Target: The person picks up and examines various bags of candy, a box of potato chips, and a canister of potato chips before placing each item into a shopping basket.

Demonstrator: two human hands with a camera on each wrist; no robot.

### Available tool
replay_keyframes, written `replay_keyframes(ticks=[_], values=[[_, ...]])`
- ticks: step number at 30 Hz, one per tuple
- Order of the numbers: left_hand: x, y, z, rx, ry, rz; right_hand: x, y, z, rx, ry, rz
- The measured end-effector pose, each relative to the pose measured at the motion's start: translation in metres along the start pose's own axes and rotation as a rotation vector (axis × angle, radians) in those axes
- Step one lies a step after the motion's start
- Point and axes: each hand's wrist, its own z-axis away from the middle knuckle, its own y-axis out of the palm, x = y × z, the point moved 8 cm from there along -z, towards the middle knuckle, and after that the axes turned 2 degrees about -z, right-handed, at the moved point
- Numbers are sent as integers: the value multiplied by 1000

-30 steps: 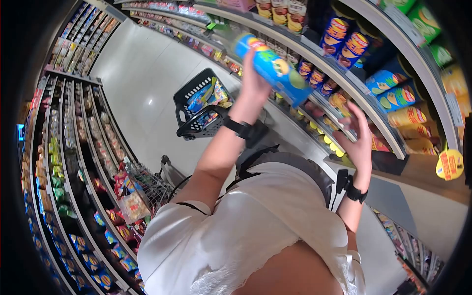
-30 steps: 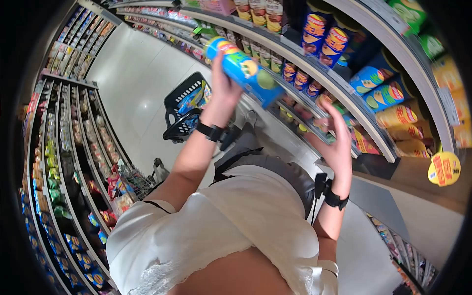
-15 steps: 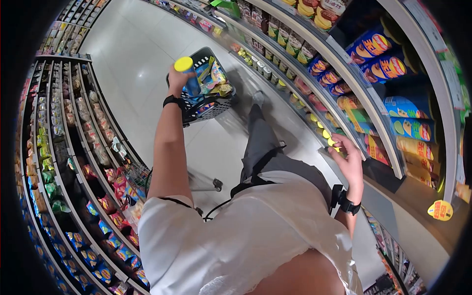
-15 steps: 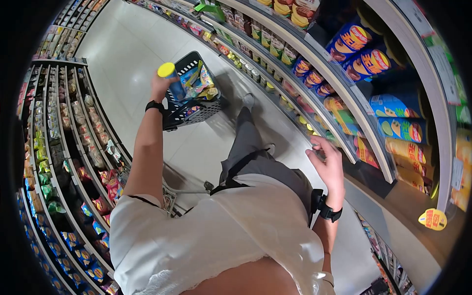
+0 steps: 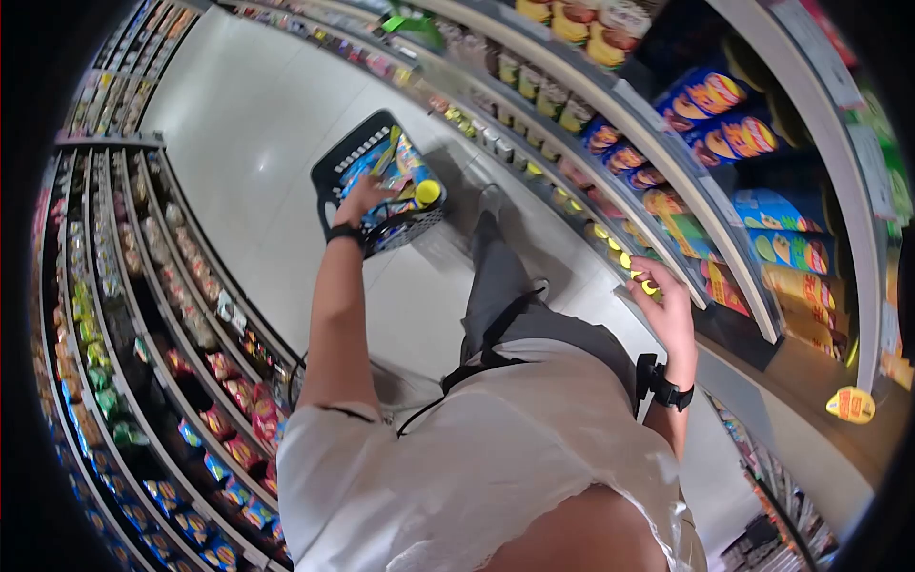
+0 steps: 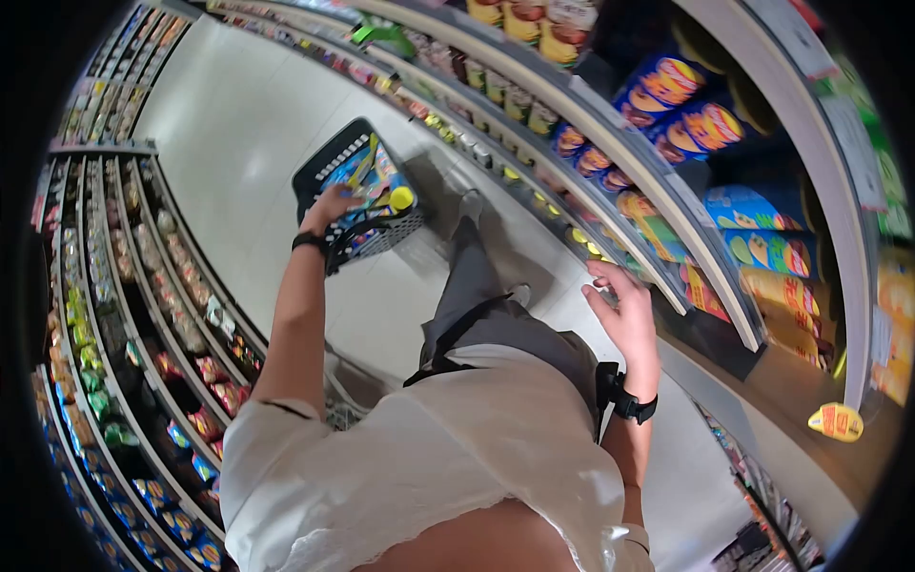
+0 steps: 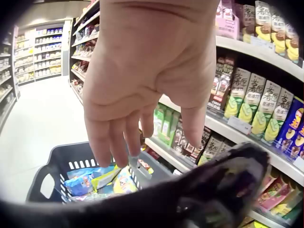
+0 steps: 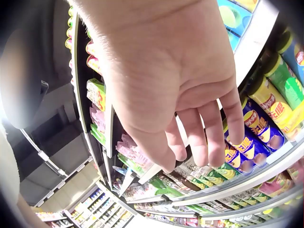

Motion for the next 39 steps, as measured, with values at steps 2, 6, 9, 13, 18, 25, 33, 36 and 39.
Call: replay_keyframes(ticks=[2,6,9,13,18,25,33,36,39], values=[[6,17,11,-31,103,94,-10,-8,6,-31,2,17],[-13,50,48,29,366,297,-31,-29,23,-76,-19,40],[-11,49,93,-267,143,-301,-45,-49,39,-135,-53,10],[-19,51,104,-365,89,-540,-54,-94,62,-321,-57,-30],[-41,56,119,-517,-21,-606,-51,-180,110,-774,-147,52],[-59,53,140,-536,-44,-543,-39,-249,130,-1047,-175,-122],[-59,53,140,-494,-185,-490,67,-228,52,-764,-445,82],[-55,58,134,-492,-169,-504,67,-242,31,-903,-395,145],[-56,64,136,-504,-187,-490,64,-249,11,-909,-213,252]])
